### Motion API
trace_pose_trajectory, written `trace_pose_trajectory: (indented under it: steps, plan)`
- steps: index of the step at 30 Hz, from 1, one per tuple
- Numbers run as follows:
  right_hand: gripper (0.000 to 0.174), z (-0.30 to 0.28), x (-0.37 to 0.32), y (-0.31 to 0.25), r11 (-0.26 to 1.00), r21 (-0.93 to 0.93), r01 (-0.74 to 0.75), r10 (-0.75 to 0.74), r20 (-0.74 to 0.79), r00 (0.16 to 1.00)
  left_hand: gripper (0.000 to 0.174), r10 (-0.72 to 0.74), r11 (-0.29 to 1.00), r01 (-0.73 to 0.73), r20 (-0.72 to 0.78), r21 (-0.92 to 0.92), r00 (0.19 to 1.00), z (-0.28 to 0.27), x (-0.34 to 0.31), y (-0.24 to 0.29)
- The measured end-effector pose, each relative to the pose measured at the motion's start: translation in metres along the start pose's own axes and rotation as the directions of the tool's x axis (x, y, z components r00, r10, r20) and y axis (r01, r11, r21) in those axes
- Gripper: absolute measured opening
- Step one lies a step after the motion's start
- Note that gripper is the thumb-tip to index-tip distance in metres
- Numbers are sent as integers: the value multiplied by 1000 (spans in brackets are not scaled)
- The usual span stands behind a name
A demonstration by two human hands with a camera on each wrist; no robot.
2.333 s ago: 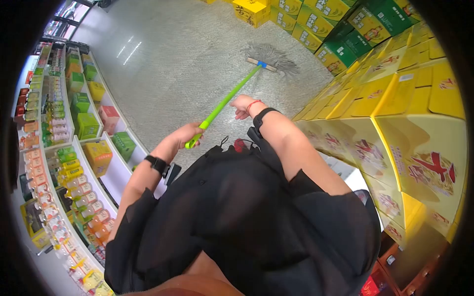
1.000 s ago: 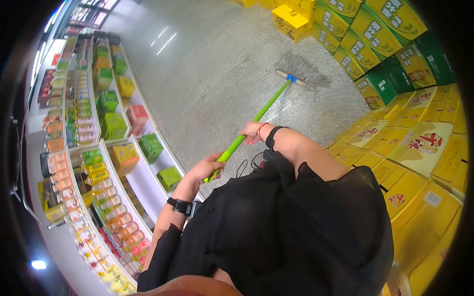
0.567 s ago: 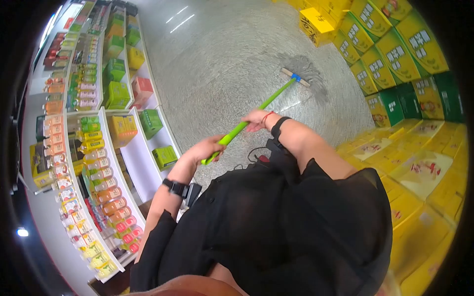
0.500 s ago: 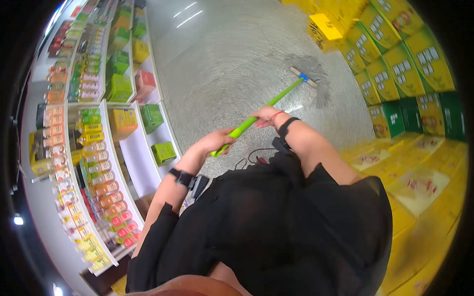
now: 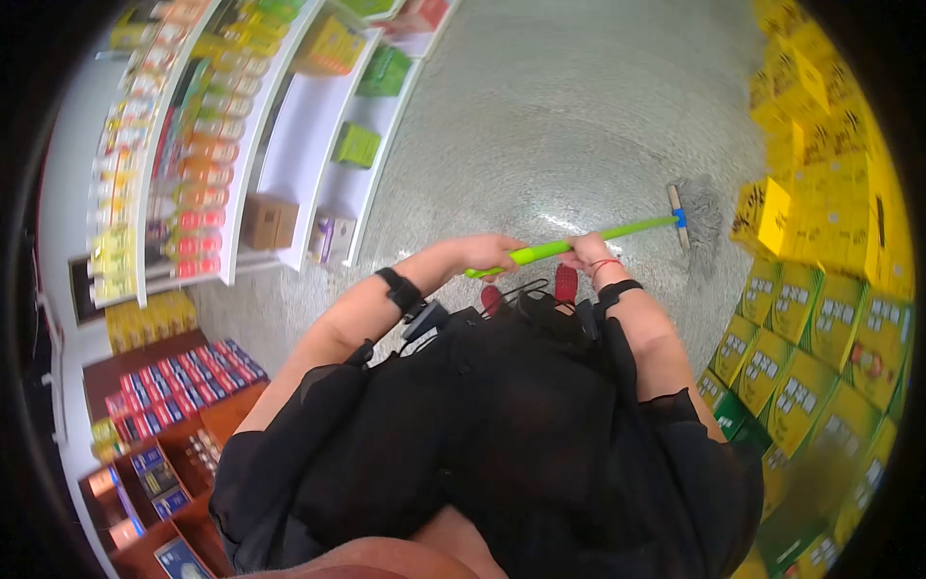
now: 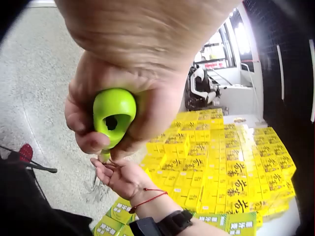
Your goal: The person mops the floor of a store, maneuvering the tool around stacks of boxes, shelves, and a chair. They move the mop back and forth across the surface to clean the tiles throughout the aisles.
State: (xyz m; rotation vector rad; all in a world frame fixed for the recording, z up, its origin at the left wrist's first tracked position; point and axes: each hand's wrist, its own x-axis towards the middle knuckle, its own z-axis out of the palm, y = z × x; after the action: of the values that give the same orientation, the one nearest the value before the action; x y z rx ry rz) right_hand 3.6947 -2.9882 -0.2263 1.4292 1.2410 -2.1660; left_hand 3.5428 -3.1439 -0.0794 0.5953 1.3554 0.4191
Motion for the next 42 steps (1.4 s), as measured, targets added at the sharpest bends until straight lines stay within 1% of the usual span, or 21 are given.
trace_pose_trajectory:
  steps: [4,6,9,11,13,17,18,19,21,22,23,26,28,31,33,35,37,38,39,41,42]
  plan:
    - [24,95,-3,5,977,-209,-28,68,188,980,49,-29,985,3,-151,-172,988,6,-85,-76]
    - [28,141,3,14,948,-317,-30,145,346,927,52,-55,903,-29,-183,-429,982,16,-123,-114]
    - [33,210,-6,11,850,-527,-6,292,462,837,48,-98,792,-121,-319,-599,943,44,-167,-165]
    - [36,258,-12,12,766,-643,15,352,439,827,46,-140,736,-161,-381,-658,914,60,-184,-196]
    - [38,297,-2,25,653,-748,118,348,434,831,41,-189,600,-246,-434,-761,881,71,-198,-214]
    - [31,348,-16,23,621,-764,175,315,447,837,35,-319,535,-278,-495,-798,808,73,-201,-214]
    - [28,353,-24,19,638,-753,160,300,434,849,33,-280,602,-244,-487,-760,827,66,-197,-212]
    - [28,354,-21,20,624,-764,162,307,430,849,32,-241,667,-210,-473,-715,847,58,-196,-205]
    - [31,348,-13,15,610,-740,282,168,469,867,35,-136,692,-224,-429,-686,893,41,-174,-204]
    - [36,338,-20,11,719,-636,279,123,512,850,34,-85,671,-240,-393,-702,915,33,-167,-196]
    - [36,323,-14,8,702,-653,285,128,509,851,34,-31,648,-255,-359,-718,933,27,-158,-187]
    - [33,272,-2,-14,671,-622,404,91,610,787,37,-37,721,-209,-338,-661,941,8,-116,-166]
    - [35,239,-33,-45,747,-645,164,265,514,816,38,-28,719,-210,-329,-662,944,-2,-86,-158]
    - [41,191,-75,-76,658,-742,128,293,409,864,49,-53,768,-193,-361,-611,931,-20,-34,-154]
    - [48,156,-90,-94,570,-802,177,332,422,843,61,-281,646,-117,-378,-754,882,-31,-8,-143]
    - [54,137,-106,-116,550,-822,148,361,393,846,70,-253,618,-139,-363,-774,897,-38,16,-127]
    - [52,113,-151,-140,386,-859,337,254,450,856,72,-203,537,-208,-365,-818,909,-39,40,-99]
    - [54,99,-157,-148,330,-890,314,254,404,879,63,-241,440,-263,-395,-858,887,-39,57,-86]
    - [56,86,-161,-156,276,-918,286,251,356,900,63,-236,432,-268,-394,-861,888,-38,78,-81]
    - [56,68,-173,-173,193,-950,244,240,287,928,43,-174,523,-337,-485,-783,857,-38,115,-77]
    - [56,62,-175,-181,122,-972,202,217,224,950,27,-210,465,-379,-516,-800,831,-37,115,-65]
